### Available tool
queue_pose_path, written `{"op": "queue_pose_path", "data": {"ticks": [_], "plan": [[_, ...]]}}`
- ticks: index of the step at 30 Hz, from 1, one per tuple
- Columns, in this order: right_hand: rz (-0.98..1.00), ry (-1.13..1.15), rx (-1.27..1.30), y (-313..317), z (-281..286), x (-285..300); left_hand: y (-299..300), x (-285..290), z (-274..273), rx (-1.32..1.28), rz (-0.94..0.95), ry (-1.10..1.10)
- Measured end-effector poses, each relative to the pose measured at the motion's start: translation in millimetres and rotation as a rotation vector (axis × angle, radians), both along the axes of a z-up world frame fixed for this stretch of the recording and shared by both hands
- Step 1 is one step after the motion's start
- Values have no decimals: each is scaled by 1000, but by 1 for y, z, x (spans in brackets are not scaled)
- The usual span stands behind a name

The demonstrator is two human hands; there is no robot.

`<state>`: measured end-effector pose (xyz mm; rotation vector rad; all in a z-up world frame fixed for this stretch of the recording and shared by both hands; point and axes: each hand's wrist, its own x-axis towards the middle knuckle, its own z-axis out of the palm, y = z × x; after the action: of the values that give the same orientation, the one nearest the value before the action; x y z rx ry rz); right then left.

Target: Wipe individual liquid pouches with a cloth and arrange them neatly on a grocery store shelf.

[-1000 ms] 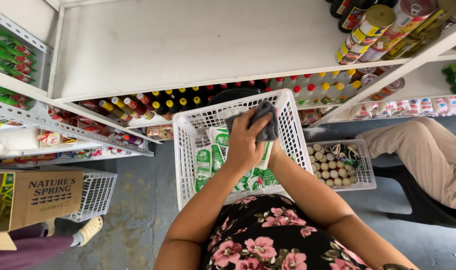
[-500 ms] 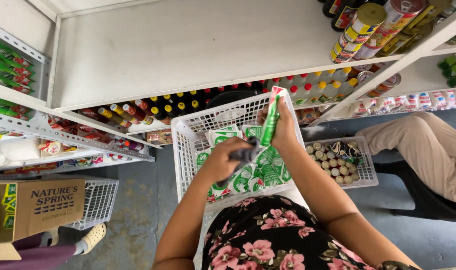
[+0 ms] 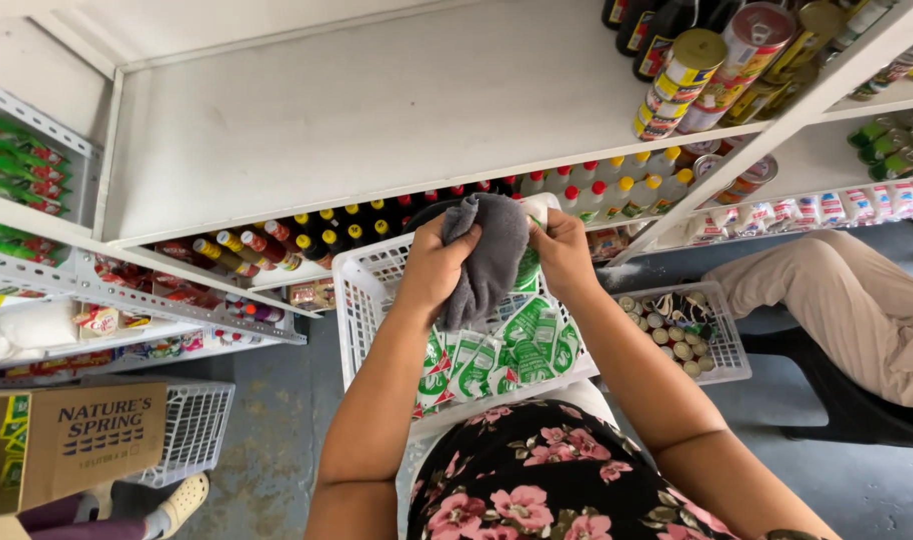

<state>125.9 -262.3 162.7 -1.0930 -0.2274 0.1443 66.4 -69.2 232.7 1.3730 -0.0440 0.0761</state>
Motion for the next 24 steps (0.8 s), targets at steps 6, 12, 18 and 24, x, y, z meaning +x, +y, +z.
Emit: {"op": "queue_pose_path", "data": {"ticks": [6, 12, 18, 24], "plan": [[107, -110, -160, -35, 3, 2, -11, 1, 18, -71, -5, 69], [129, -237, -386, -63, 22, 12, -30, -1, 44, -41, 13, 47], [90, -522, -696, -82, 97, 21, -50, 5, 83, 32, 31, -5], [139, -200, -584, -114, 172, 59, -50, 17, 152, 156, 56, -222]]}}
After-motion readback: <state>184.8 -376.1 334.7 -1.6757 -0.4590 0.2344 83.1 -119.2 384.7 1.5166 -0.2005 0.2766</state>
